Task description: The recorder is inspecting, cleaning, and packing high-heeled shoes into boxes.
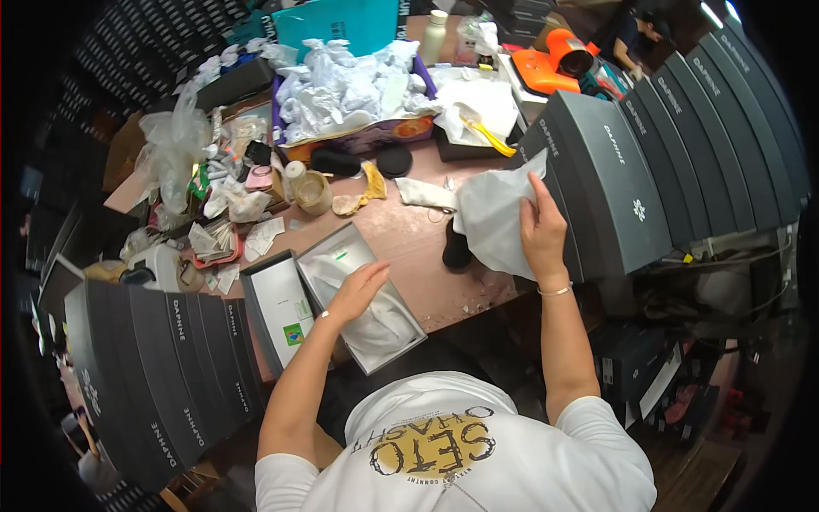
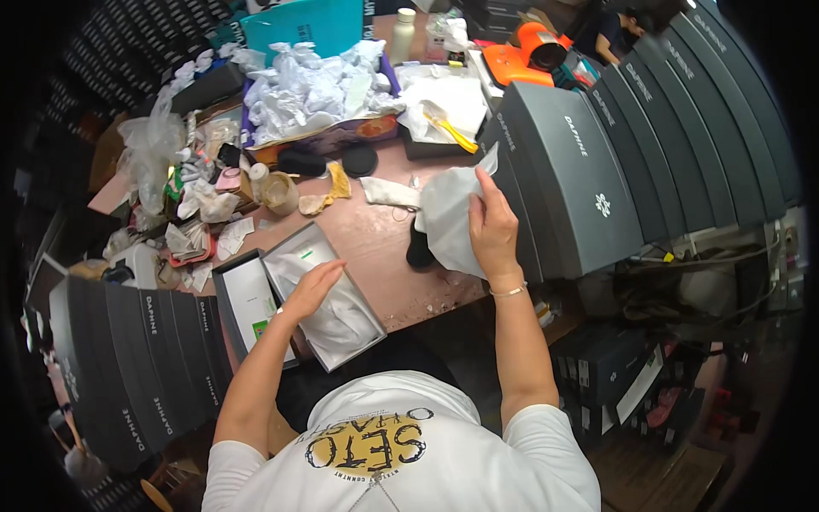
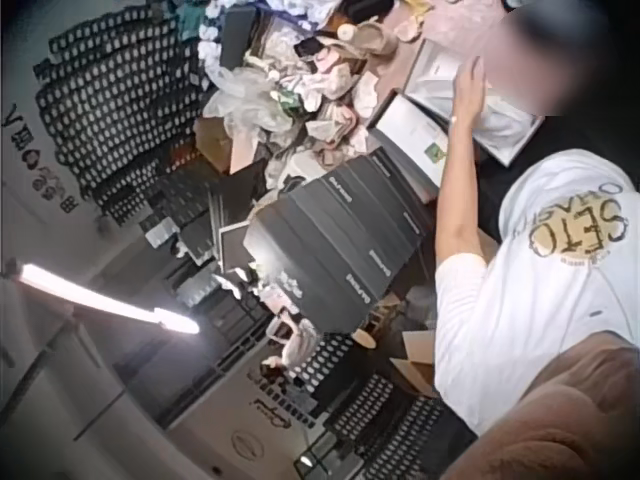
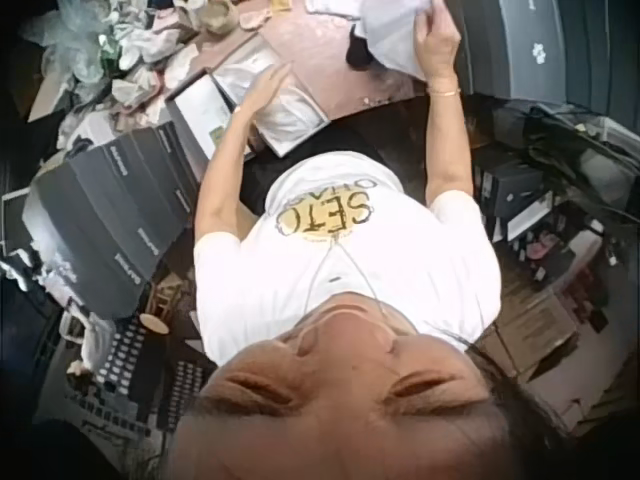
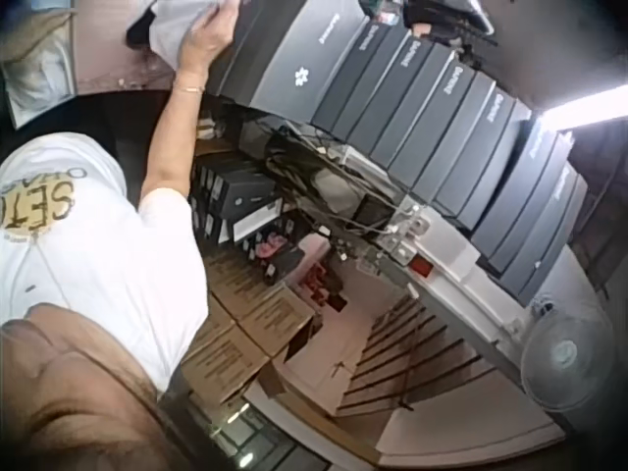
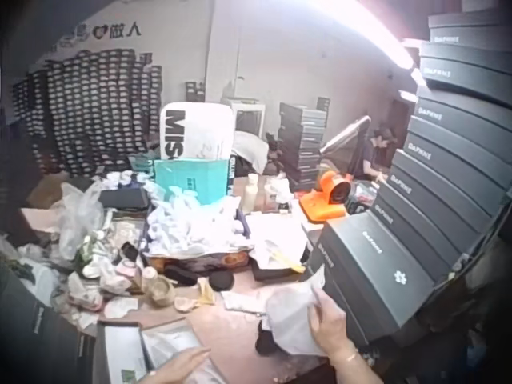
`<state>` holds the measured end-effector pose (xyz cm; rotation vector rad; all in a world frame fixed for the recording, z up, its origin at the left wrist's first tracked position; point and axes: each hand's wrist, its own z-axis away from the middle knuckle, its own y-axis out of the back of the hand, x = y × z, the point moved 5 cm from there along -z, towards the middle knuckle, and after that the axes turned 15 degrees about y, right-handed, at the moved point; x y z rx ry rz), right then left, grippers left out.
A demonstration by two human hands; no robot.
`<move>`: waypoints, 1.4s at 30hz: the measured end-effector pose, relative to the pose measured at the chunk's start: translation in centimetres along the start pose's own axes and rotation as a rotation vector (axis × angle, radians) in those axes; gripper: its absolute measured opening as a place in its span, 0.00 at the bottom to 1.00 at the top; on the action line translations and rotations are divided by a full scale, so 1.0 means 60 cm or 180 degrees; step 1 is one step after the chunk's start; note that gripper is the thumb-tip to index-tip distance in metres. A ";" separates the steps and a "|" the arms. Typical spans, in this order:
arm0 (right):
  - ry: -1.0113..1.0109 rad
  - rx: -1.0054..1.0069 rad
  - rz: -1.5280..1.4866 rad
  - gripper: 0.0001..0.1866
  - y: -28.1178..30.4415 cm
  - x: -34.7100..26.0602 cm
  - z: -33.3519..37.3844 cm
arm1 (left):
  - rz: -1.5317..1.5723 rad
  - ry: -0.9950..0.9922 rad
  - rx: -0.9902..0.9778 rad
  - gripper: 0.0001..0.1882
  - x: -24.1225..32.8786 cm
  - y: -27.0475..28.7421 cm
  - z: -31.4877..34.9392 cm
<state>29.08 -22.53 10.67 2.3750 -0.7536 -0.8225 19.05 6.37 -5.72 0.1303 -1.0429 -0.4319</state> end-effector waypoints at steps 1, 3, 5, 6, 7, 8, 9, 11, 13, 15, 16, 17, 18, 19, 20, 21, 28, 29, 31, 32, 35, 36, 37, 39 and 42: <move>0.0000 -0.0131 -0.0245 0.25 0.006 -0.038 -0.021 | 0.0998 0.0352 -0.0103 0.32 0.010 -0.008 0.000; 0.0153 -0.0526 -0.0835 0.30 0.010 -0.123 -0.036 | 0.2727 0.1045 -0.0406 0.35 0.037 -0.038 0.005; 0.0310 -0.1197 -0.1700 0.33 -0.002 -0.212 -0.006 | 0.4080 0.1180 -0.1453 0.37 0.056 -0.086 0.016; 0.0288 -0.1591 -0.2160 0.34 -0.008 -0.250 0.021 | 0.4601 0.0887 -0.2372 0.36 0.059 -0.113 0.016; 0.0073 -0.2171 -0.2753 0.33 -0.018 -0.280 0.056 | 0.4520 0.0757 -0.2044 0.36 0.035 -0.123 0.011; -0.0170 -0.2766 -0.3315 0.33 -0.025 -0.304 0.091 | 0.4427 0.0661 -0.1743 0.35 0.005 -0.141 0.008; -0.0497 -0.3261 -0.3936 0.32 -0.035 -0.314 0.120 | 0.4335 0.0583 -0.1458 0.35 -0.027 -0.161 0.011; -0.1286 -0.3946 -0.4702 0.31 -0.049 -0.265 0.205 | 0.4114 0.0448 -0.1021 0.34 -0.068 -0.183 0.021; -0.3507 -0.2666 -0.4946 0.30 -0.058 -0.152 0.278 | 0.2480 -0.0005 -0.0794 0.32 0.035 -0.061 0.136; -0.4102 -0.1516 -0.5706 0.34 -0.051 -0.107 0.237 | 0.0996 -0.0382 -0.0539 0.37 0.048 -0.021 0.148; -0.3753 -0.1809 -0.5589 0.37 -0.053 -0.098 0.232 | 0.0294 -0.0778 -0.0310 0.40 0.061 -0.003 0.150; -0.3374 -0.2088 -0.5462 0.40 -0.057 -0.087 0.223 | -0.0411 -0.1173 -0.0077 0.43 0.080 0.004 0.151; -0.2399 -0.2911 -0.4586 0.44 -0.070 -0.075 0.230 | -0.0376 -0.1121 0.0439 0.43 0.101 0.021 0.152; -0.1928 -0.3237 -0.4066 0.45 -0.070 -0.129 0.185 | -0.0350 -0.1094 0.0960 0.44 0.129 0.042 0.148; -0.1972 -0.2801 -0.3691 0.40 -0.074 -0.116 0.203 | -0.0317 -0.1061 0.1480 0.44 0.145 0.053 0.143; -0.2424 -0.2334 -0.3915 0.37 -0.080 -0.129 0.191 | -0.0135 -0.0893 0.1683 0.43 0.142 0.050 0.132; -0.0839 -0.1603 -0.1703 0.33 -0.084 -0.115 0.152 | 0.3926 0.0379 0.0203 0.26 0.034 -0.127 -0.010; -0.0603 -0.1515 -0.1567 0.33 -0.095 -0.119 0.137 | 0.4220 0.0479 0.0110 0.24 0.033 -0.137 -0.017; -0.0209 -0.1620 -0.1413 0.33 -0.138 -0.128 0.117 | 0.4370 0.0316 0.0632 0.22 0.036 -0.125 -0.027; -0.0015 -0.1665 -0.1333 0.33 -0.161 -0.136 0.113 | 0.4631 0.0544 0.0829 0.22 0.018 -0.114 -0.024; 0.0264 -0.2241 -0.1144 0.31 -0.249 -0.172 0.131 | 0.4829 0.0971 0.1094 0.22 -0.087 -0.103 -0.052; 0.0354 -0.2418 -0.1011 0.31 -0.264 -0.201 0.132 | 0.4817 0.1085 0.1165 0.22 -0.105 -0.103 -0.045; 0.0336 -0.2514 -0.1019 0.32 -0.279 -0.223 0.142 | 0.4807 0.1097 0.1063 0.24 -0.104 -0.088 -0.013; 0.0387 -0.2758 -0.0861 0.32 -0.317 -0.239 0.162 | 0.4766 0.1275 0.1174 0.26 -0.127 -0.076 0.026; 0.0701 -0.3038 -0.0410 0.33 -0.380 -0.232 0.213 | 0.3961 0.1495 0.1878 0.30 -0.177 -0.087 0.044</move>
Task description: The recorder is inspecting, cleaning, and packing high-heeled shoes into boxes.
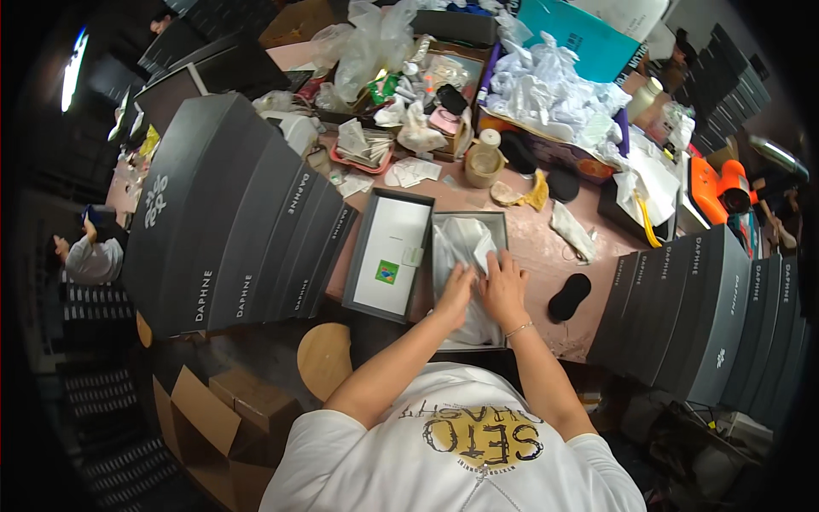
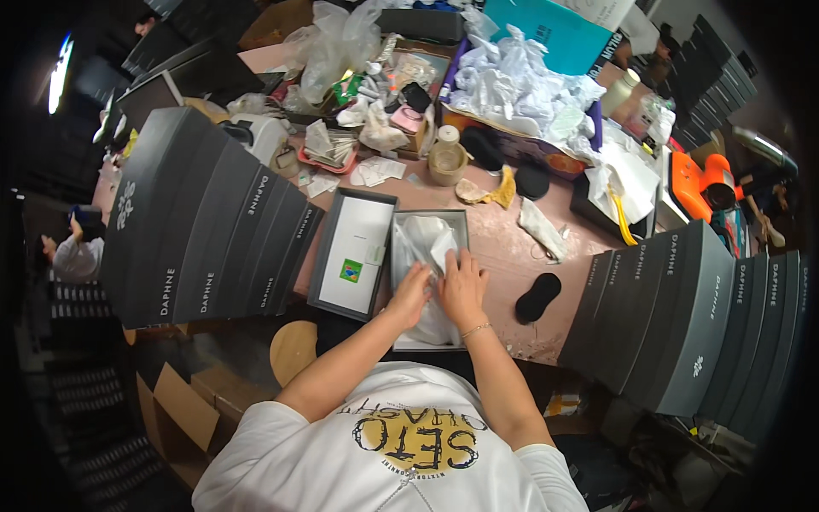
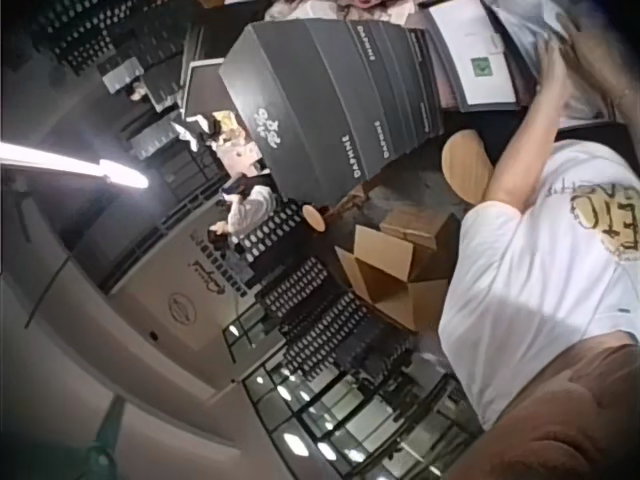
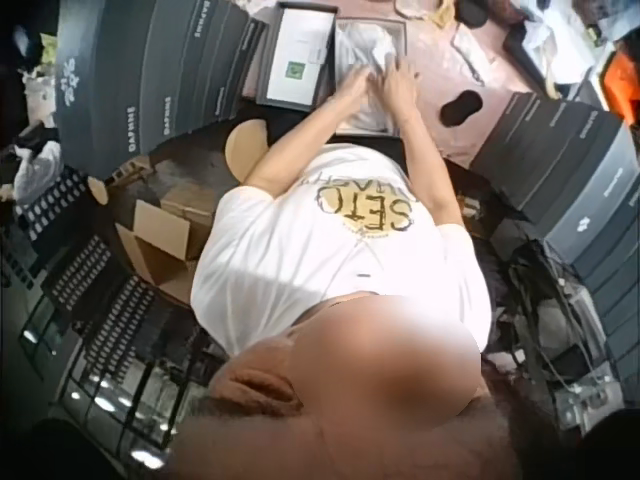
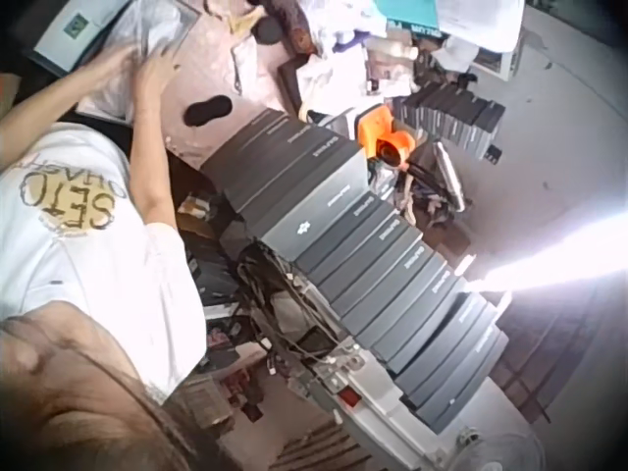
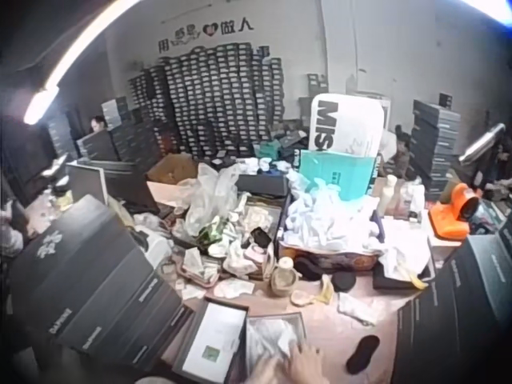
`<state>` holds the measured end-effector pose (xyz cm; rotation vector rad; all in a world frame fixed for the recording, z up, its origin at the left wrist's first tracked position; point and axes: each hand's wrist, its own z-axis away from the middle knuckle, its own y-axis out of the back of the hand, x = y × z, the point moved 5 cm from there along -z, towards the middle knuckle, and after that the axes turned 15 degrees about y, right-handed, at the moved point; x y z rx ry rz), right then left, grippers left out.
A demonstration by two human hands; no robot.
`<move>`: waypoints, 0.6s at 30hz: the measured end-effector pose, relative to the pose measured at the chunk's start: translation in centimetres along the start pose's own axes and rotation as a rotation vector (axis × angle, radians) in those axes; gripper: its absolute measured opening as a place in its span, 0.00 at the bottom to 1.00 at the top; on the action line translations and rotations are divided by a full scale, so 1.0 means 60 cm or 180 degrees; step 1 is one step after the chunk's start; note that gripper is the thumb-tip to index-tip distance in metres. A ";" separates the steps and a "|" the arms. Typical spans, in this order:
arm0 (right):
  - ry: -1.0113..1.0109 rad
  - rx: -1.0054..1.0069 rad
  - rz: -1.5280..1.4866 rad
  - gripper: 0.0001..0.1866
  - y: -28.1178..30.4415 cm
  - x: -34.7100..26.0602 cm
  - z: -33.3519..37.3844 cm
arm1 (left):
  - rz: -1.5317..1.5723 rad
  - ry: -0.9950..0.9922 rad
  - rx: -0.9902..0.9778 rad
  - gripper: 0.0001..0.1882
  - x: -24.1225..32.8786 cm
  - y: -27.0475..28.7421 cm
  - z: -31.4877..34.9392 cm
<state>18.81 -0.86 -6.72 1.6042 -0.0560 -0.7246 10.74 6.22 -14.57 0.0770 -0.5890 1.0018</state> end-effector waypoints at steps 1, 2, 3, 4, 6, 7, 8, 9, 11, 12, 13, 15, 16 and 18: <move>0.0112 0.0014 0.0229 0.33 -0.002 0.006 0.003 | -0.0420 -0.0309 -0.0070 0.28 0.011 0.002 0.032; 0.0203 0.0037 0.0455 0.33 -0.007 0.010 0.005 | -0.1120 -0.0610 -0.0162 0.26 0.041 0.026 0.058; 0.0307 0.0160 0.0133 0.32 0.011 -0.005 0.008 | -0.1814 -0.0890 -0.0256 0.24 0.064 0.060 0.083; 0.0379 0.0361 -0.0034 0.32 0.030 -0.010 0.012 | -0.1362 -0.2084 0.0458 0.21 0.081 0.104 0.091; 0.0404 0.0766 -0.0331 0.32 0.057 -0.002 0.041 | -0.2431 -0.2645 0.1706 0.18 0.108 0.171 0.093; 0.0287 0.0678 -0.0541 0.32 0.056 0.014 0.054 | -0.2826 -0.1986 0.1550 0.20 0.079 0.198 0.048; 0.0166 0.0617 -0.0766 0.32 0.050 0.032 0.060 | -0.3751 -0.1336 0.1269 0.23 0.052 0.206 0.025; 0.0068 0.0568 -0.1002 0.33 0.046 0.041 0.063 | -0.3898 -0.1688 0.1202 0.21 0.027 0.228 0.006; 0.0197 0.0777 -0.1284 0.33 0.065 0.048 0.078 | -0.3928 -0.1990 0.1251 0.20 0.031 0.244 0.008; 0.0248 0.0888 -0.1411 0.33 0.082 0.057 0.086 | -0.3847 -0.1917 0.1348 0.19 0.066 0.233 0.049; -0.0124 0.0697 -0.1808 0.34 0.104 0.064 0.100 | -0.3437 -0.1656 0.0868 0.16 0.114 0.205 0.116; -0.0163 0.0759 -0.2154 0.37 0.130 0.061 0.124 | -0.2471 -0.1342 -0.0081 0.14 0.155 0.157 0.230; -0.0134 0.0761 -0.2358 0.39 0.132 0.059 0.126 | -0.1920 -0.1326 -0.0536 0.13 0.154 0.136 0.270; -0.0363 0.0801 -0.3132 0.41 0.117 0.061 0.120 | -0.1078 -0.1215 -0.1403 0.16 0.136 0.108 0.294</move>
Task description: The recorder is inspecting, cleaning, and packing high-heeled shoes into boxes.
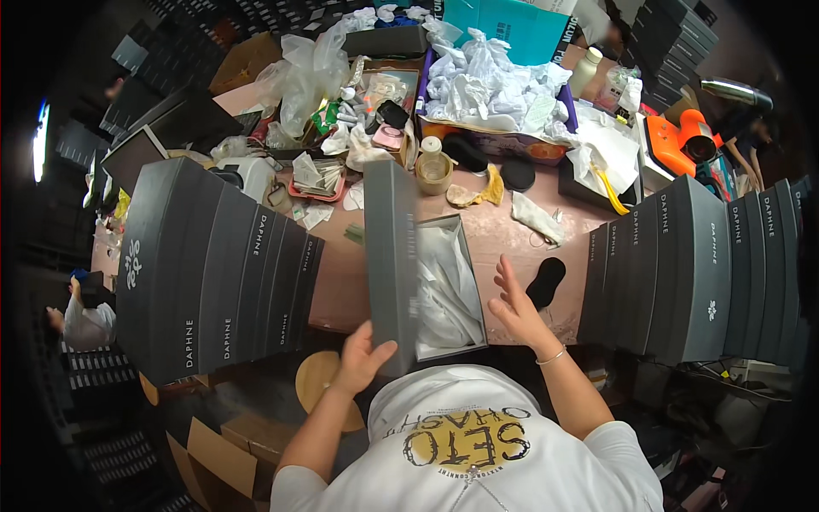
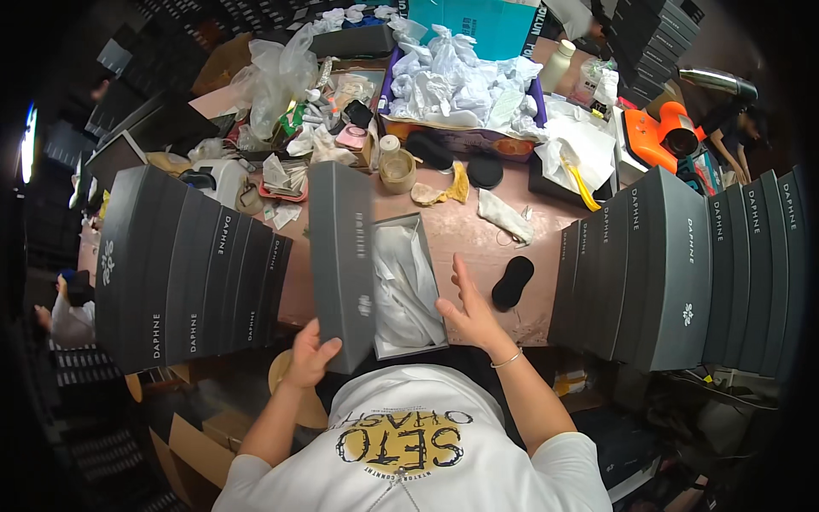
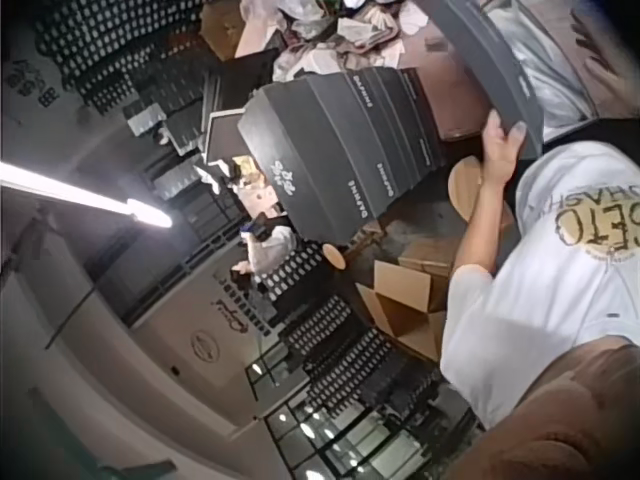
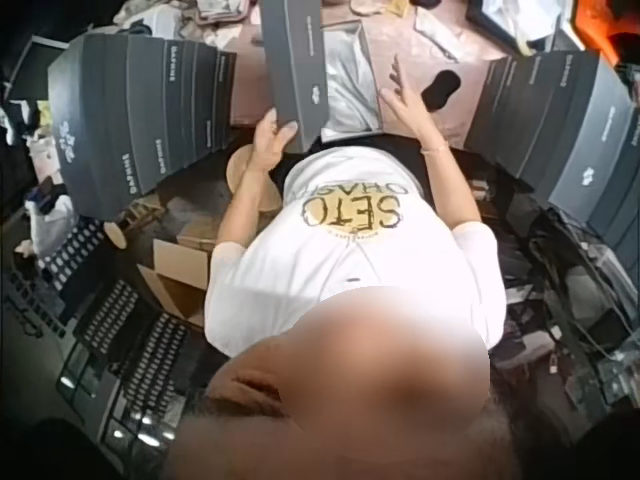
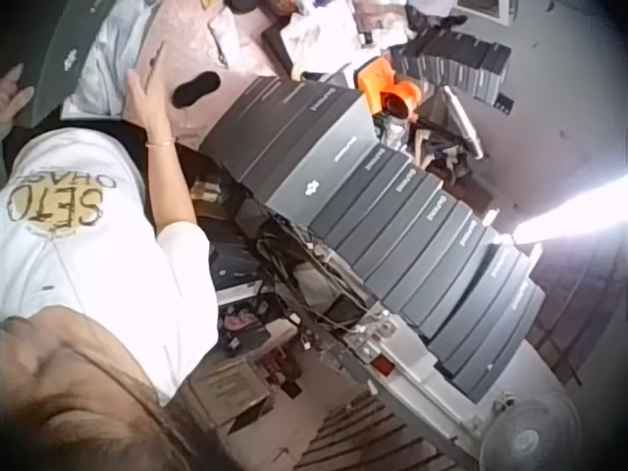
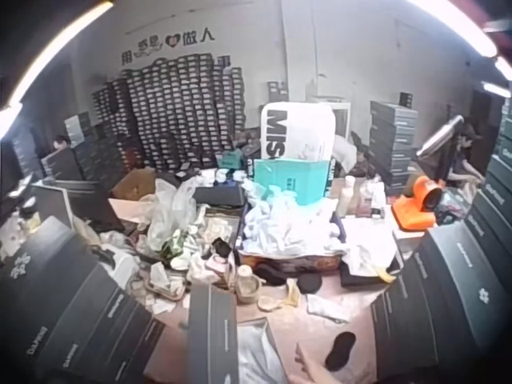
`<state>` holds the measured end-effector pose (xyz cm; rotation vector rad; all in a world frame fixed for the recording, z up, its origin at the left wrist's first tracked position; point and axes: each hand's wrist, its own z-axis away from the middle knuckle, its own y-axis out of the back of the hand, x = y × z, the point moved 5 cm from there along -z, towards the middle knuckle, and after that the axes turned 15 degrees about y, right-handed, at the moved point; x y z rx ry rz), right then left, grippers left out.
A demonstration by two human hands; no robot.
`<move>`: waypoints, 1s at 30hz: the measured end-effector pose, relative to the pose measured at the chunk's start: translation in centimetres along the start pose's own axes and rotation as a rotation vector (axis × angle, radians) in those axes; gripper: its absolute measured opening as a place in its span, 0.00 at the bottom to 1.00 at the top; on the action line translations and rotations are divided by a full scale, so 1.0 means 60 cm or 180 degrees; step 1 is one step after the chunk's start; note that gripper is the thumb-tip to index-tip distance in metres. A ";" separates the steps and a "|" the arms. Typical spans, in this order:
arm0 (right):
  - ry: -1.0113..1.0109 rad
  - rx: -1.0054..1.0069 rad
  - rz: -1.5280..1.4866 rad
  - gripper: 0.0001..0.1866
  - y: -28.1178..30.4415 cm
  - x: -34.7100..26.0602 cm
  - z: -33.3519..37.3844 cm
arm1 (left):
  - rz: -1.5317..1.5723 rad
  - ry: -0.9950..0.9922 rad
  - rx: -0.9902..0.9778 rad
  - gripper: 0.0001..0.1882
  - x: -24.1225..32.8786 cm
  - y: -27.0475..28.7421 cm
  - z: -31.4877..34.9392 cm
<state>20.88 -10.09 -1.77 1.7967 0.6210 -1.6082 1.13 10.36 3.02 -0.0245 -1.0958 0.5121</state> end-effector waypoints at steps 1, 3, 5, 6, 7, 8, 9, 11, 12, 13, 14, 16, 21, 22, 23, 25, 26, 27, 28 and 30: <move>-0.0130 0.0072 -0.0377 0.43 -0.007 0.006 -0.003 | 0.0756 0.0410 -0.0252 0.20 -0.038 -0.008 -0.007; -0.0317 0.0085 0.0175 0.44 -0.025 0.034 -0.021 | 0.0740 0.0723 -0.0033 0.27 -0.142 -0.003 -0.039; 0.0176 0.0069 0.0929 0.45 -0.023 0.095 -0.030 | -0.1970 0.0237 0.1269 0.31 -0.134 -0.005 -0.056; 0.0121 0.0036 0.0823 0.44 -0.033 0.111 -0.032 | -0.1250 0.0346 0.1233 0.30 -0.142 0.003 -0.073; 0.0051 -0.0015 0.0714 0.43 -0.050 0.117 -0.030 | -0.0520 0.0474 0.1192 0.30 -0.164 0.015 -0.092; -0.0019 -0.0066 0.0604 0.42 -0.066 0.123 -0.029 | 0.0210 0.0600 0.1142 0.30 -0.184 0.027 -0.112; -0.0047 -0.0025 0.0738 0.38 -0.074 0.116 -0.033 | 0.0025 0.0500 0.0959 0.29 -0.188 0.036 -0.133; -0.0272 0.0178 0.1253 0.35 -0.078 0.118 -0.036 | -0.1129 0.0391 0.1297 0.28 -0.189 0.051 -0.152; -0.0357 0.0279 0.1488 0.34 -0.087 0.120 -0.043 | -0.1724 0.0326 0.1487 0.28 -0.191 0.064 -0.162; -0.0519 0.0264 0.1356 0.34 -0.093 0.128 -0.041 | -0.1536 -0.0046 0.1434 0.28 -0.195 0.056 -0.171; -0.0682 0.0263 0.1220 0.33 -0.103 0.137 -0.038 | -0.1627 0.0451 0.1283 0.28 -0.213 0.075 -0.164; -0.1012 0.0076 0.0022 0.33 -0.104 0.110 -0.046 | -0.1092 0.0837 0.1131 0.30 -0.263 0.112 -0.167; 0.0028 -0.0077 0.0219 0.47 -0.017 -0.007 0.011 | 0.0657 0.0574 0.0286 0.19 -0.122 -0.013 -0.137; 0.0274 0.0127 0.0554 0.47 0.021 -0.082 0.027 | 0.0647 0.0363 0.0001 0.20 -0.076 -0.045 -0.138; 0.0581 0.0256 0.0908 0.48 0.064 -0.156 0.033 | 0.0414 0.0090 -0.0314 0.27 -0.013 -0.091 -0.131; 0.1013 0.0569 0.0919 0.47 0.173 -0.278 0.057 | -0.0455 -0.0879 -0.0688 0.36 0.108 -0.192 -0.124; 0.0663 0.0728 0.0703 0.48 0.225 -0.360 0.071 | -0.0470 -0.1130 -0.0993 0.42 0.171 -0.254 -0.102; 0.0465 0.1051 0.0792 0.48 0.274 -0.411 0.089 | -0.0710 -0.1268 -0.1363 0.42 0.196 -0.282 -0.096; 0.0333 0.1288 0.1123 0.45 0.328 -0.454 0.108 | -0.0508 -0.1346 -0.1739 0.42 0.210 -0.324 -0.088; 0.0115 0.2171 0.1560 0.40 0.452 -0.519 0.219 | -0.1449 -0.1662 -0.2494 0.37 0.245 -0.417 -0.066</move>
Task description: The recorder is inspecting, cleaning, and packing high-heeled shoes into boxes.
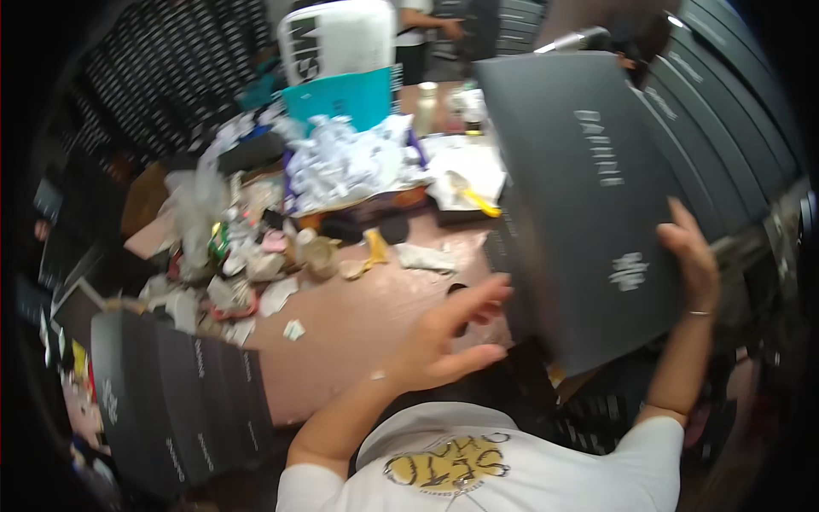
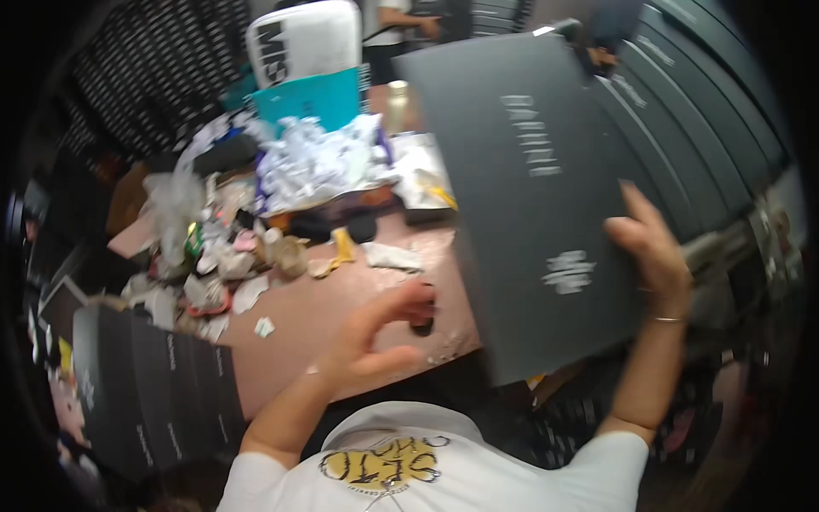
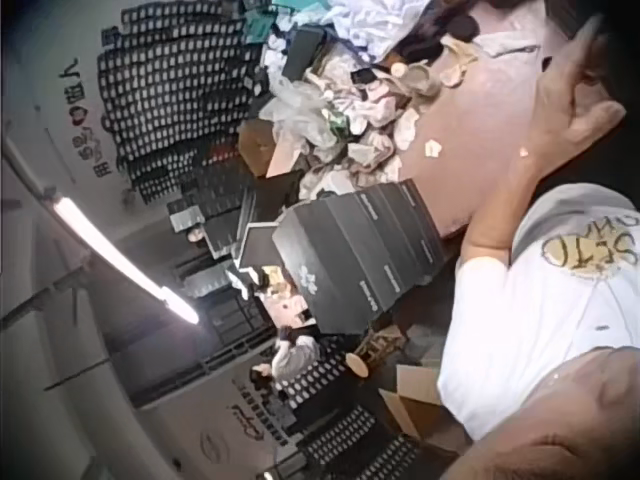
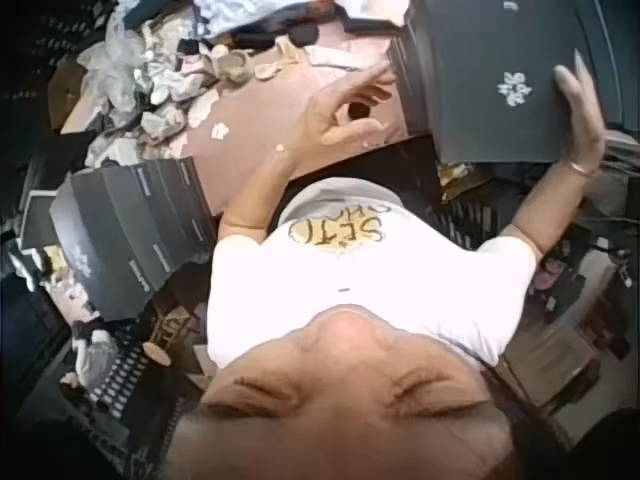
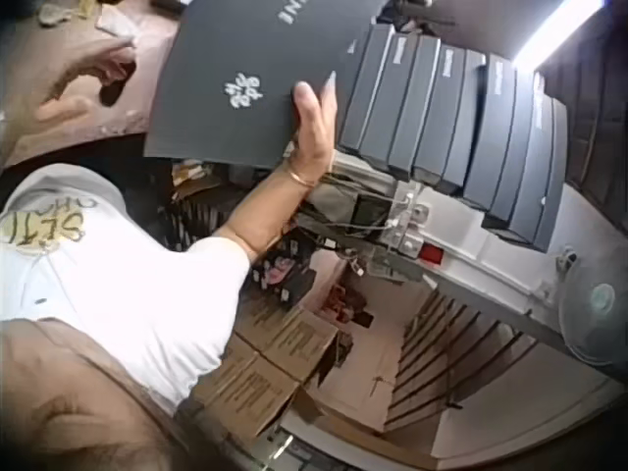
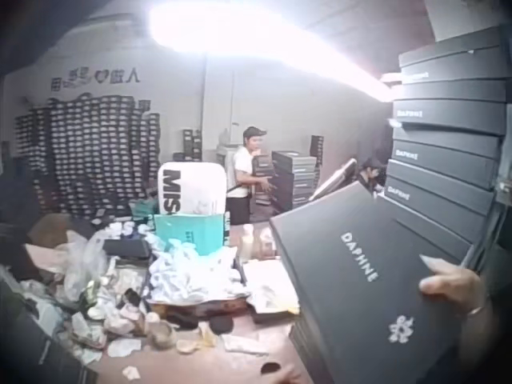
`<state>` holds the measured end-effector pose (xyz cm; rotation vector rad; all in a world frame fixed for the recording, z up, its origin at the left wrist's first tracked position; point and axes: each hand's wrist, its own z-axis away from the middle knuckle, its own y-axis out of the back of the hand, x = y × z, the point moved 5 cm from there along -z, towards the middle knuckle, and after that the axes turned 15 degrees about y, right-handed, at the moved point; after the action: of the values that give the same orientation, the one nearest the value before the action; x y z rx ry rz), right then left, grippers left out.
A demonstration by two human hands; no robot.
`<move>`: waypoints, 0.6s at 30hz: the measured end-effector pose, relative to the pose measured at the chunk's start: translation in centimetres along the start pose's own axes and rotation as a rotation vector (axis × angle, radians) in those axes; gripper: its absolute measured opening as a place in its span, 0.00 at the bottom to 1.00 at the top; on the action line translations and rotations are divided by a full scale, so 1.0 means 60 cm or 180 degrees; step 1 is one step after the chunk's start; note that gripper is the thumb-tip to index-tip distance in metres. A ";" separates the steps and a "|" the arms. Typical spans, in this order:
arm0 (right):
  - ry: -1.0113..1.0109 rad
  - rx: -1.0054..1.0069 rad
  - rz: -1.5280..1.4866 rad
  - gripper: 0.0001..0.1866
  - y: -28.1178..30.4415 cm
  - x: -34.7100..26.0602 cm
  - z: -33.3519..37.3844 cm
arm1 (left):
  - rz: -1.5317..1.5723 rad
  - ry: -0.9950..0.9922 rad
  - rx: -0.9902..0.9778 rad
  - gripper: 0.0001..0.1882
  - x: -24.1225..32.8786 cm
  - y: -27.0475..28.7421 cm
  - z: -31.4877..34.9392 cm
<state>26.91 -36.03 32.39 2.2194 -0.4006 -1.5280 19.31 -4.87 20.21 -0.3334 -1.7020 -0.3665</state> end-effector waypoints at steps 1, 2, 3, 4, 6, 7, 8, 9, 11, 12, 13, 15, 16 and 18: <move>-0.0271 -0.0116 0.0181 0.37 0.018 -0.031 -0.015 | -0.0331 0.0086 -0.0108 0.34 0.000 -0.016 -0.005; -0.0221 0.0575 0.0359 0.32 0.056 -0.009 -0.008 | -0.0409 -0.0073 -0.0136 0.33 -0.026 -0.035 -0.005; -0.0029 -0.0159 0.1551 0.26 0.115 0.005 -0.004 | -0.0756 -0.0279 0.0019 0.31 -0.060 -0.047 0.004; 0.1075 -0.0426 0.3676 0.23 0.111 -0.019 0.006 | -0.0916 -0.0231 0.0310 0.30 -0.112 -0.036 0.022; 0.1498 -0.0093 0.2703 0.25 0.012 -0.052 0.029 | -0.1508 0.1007 0.1202 0.31 -0.243 0.039 0.090; 0.1598 -0.0608 0.1125 0.31 -0.067 -0.090 0.047 | -0.1750 0.1541 0.1822 0.31 -0.346 0.095 0.161; 0.2020 -0.1792 0.0882 0.35 -0.116 -0.101 0.063 | -0.1936 0.1982 0.2263 0.30 -0.386 0.156 0.223; 0.2319 -0.2892 0.0690 0.39 -0.143 -0.120 0.099 | -0.2289 0.2141 0.2673 0.29 -0.456 0.215 0.268; 0.1857 -0.3684 0.0437 0.41 -0.217 -0.121 0.122 | -0.3305 0.2293 0.2804 0.32 -0.589 0.343 0.349; 0.1558 -0.3758 0.0399 0.38 -0.240 -0.096 0.108 | -0.3446 0.2892 0.2739 0.30 -0.585 0.371 0.390; 0.1600 -0.3502 0.0395 0.38 -0.244 -0.097 0.103 | -0.3491 0.2808 0.2535 0.26 -0.624 0.402 0.414; 0.1611 -0.3200 0.0487 0.36 -0.238 -0.104 0.090 | -0.3469 0.3118 0.2585 0.22 -0.642 0.427 0.418; 0.1567 -0.3155 0.0556 0.36 -0.229 -0.116 0.086 | -0.3471 0.2518 0.2992 0.22 -0.655 0.428 0.420; 0.1595 -0.3217 0.0391 0.36 -0.216 -0.132 0.084 | -0.3013 0.2731 0.2844 0.23 -0.738 0.459 0.433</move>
<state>19.40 -21.94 30.96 1.5961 0.3311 -0.7591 14.60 30.44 -25.92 1.1692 -0.9063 -0.3097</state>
